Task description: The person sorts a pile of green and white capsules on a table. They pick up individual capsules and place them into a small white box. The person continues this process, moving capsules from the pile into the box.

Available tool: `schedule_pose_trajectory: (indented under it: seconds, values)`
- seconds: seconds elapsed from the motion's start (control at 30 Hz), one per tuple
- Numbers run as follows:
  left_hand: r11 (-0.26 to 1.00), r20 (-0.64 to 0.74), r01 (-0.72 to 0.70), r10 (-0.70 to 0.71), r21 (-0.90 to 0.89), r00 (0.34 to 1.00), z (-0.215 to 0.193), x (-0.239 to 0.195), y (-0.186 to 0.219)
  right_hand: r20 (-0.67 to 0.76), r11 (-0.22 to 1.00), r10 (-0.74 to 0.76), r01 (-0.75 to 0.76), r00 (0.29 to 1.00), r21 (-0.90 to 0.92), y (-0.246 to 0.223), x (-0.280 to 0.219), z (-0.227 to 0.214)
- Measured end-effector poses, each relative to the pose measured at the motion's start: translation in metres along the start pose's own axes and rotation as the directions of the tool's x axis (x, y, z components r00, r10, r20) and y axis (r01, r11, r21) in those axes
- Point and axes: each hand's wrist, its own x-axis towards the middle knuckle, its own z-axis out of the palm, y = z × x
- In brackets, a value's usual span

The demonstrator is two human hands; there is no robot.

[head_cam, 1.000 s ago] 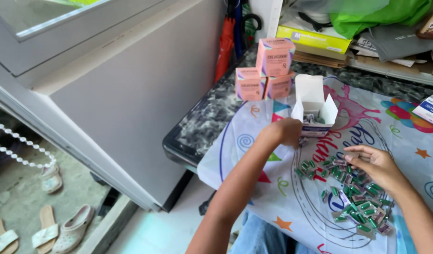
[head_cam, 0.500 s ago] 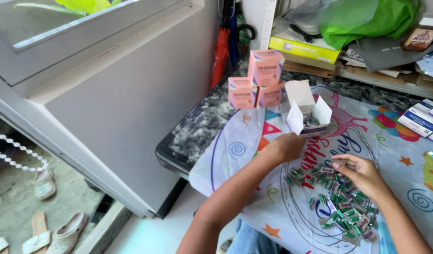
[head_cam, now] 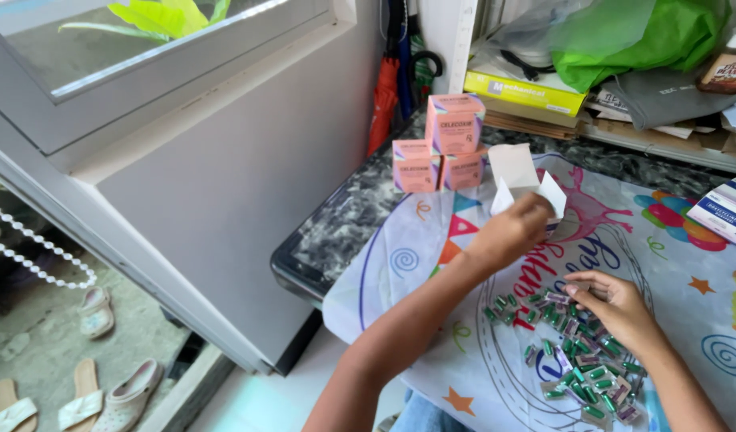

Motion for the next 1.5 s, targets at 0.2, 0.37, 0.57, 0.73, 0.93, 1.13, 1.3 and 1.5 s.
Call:
schedule_pose_trajectory:
  seconds: [0.2,0.37,0.57,0.73,0.93,1.13,1.3,1.5]
  values:
    - [0.873,0.076,-0.104,0.077,0.476,0.994,0.038,-0.008,-0.036,-0.008,0.998,-0.026,0.026,1.000,-0.054,-0.012,-0.005,0.005]
    - [0.798,0.071,-0.051,0.010,0.600,0.997,0.030,-0.005,-0.031,-0.002,0.998,-0.037,0.036,0.999,-0.049,-0.012,-0.004,0.005]
    - [0.817,0.129,0.031,-0.128,0.576,0.983,0.004,0.003,-0.021,0.002,0.999,-0.048,0.048,0.999,-0.018,-0.005,-0.002,0.005]
    - [0.833,0.018,0.002,-0.014,0.553,1.000,-0.018,0.010,0.011,-0.008,0.999,-0.021,0.020,1.000,-0.034,-0.009,-0.003,0.007]
    - [0.876,0.198,-0.167,0.084,0.453,0.977,0.040,-0.013,0.014,-0.025,0.994,-0.101,0.100,0.995,-0.037,0.016,0.006,0.004]
    - [0.870,0.371,-0.251,0.087,0.424,0.925,0.098,0.005,-0.044,-0.018,0.993,-0.112,0.111,0.994,-0.051,0.001,-0.004,0.008]
    - [0.868,0.612,-0.265,-0.057,0.421,0.789,0.131,0.009,-0.087,-0.012,0.990,-0.131,0.131,0.991,-0.048,-0.012,-0.009,0.010]
    - [0.875,0.622,-0.313,0.018,0.370,0.783,0.116,-0.005,-0.089,-0.016,0.993,-0.057,0.055,0.998,-0.103,-0.022,-0.010,0.010]
